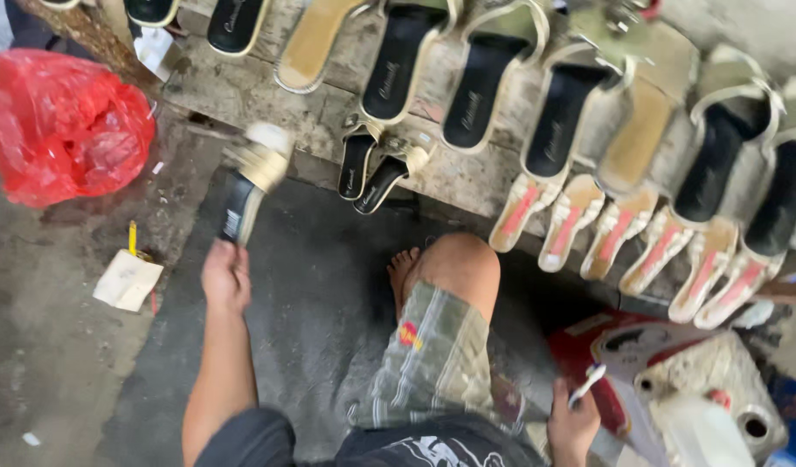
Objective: The person sits on the floor and cleans several beige sandals with pink straps using a toothbrush and a white liquid from a container. They pick up each sandal, scrub the straps and sole, and place them back on a nearby wooden shelf.
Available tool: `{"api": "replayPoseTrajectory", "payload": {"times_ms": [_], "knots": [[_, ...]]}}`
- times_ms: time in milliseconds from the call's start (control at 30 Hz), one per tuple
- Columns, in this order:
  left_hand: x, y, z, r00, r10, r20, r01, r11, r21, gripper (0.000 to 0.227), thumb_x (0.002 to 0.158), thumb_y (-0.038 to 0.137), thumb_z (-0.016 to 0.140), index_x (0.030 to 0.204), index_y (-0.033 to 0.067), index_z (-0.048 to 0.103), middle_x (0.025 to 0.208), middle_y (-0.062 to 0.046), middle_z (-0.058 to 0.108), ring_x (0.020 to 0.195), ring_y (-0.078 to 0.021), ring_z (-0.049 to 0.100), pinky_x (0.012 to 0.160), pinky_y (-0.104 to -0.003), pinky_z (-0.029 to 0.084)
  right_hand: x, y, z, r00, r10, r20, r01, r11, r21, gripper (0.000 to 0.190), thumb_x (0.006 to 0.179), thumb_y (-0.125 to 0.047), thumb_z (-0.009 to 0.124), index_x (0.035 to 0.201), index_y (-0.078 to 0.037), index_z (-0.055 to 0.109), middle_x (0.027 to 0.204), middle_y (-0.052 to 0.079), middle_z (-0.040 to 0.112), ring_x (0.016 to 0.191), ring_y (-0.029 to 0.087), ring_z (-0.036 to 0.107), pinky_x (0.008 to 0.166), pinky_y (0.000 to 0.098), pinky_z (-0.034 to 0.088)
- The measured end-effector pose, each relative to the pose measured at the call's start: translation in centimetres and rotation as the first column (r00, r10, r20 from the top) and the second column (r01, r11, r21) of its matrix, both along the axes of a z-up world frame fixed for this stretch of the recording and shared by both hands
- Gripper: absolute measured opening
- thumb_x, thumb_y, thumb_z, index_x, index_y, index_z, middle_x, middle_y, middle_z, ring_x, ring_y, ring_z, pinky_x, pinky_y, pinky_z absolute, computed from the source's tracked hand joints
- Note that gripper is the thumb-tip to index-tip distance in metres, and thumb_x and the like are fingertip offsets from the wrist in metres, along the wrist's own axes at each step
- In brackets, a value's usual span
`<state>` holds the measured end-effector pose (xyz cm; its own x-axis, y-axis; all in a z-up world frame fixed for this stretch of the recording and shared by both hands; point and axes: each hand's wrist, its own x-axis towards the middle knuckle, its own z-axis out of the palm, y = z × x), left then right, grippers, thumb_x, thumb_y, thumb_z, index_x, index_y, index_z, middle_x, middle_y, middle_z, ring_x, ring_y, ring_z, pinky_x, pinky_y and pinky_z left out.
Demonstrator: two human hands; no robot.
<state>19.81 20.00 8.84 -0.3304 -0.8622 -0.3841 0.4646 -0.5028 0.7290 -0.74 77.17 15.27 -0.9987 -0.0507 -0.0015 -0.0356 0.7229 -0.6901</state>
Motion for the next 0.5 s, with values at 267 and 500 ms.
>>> {"api": "replayPoseTrajectory", "payload": {"times_ms": [267,500], "knots": [[-2.2,21.1,6.1,0.724,-0.685,-0.088,0.678,0.682,0.274,0.057,0.093,0.007,0.066,0.147,0.0094,0.047,0.116,-0.004,0.066,0.089,-0.0118,0.067,0.077,-0.025,0.059,3.0,1.2,3.4,0.952,0.276,0.135,-0.018,0.487,-0.873,0.031,0.096,-0.014,0.077,0.096,-0.011,0.046,0.093,0.009,0.065,0.081,0.013,0.062,0.072,0.0294,0.053],[-11.7,42.7,11.5,0.223,-0.817,-0.532,0.941,0.037,0.337,0.039,0.101,0.008,0.066,0.138,0.0087,0.056,0.115,-0.005,0.068,0.09,-0.0155,0.069,0.073,-0.024,0.058,5.1,3.9,10.5,0.998,0.013,-0.059,-0.06,0.374,-0.925,0.06,0.081,-0.02,0.09,0.127,0.001,0.057,0.129,0.019,0.066,0.121,0.025,0.065,0.107,0.0376,0.052]]}}
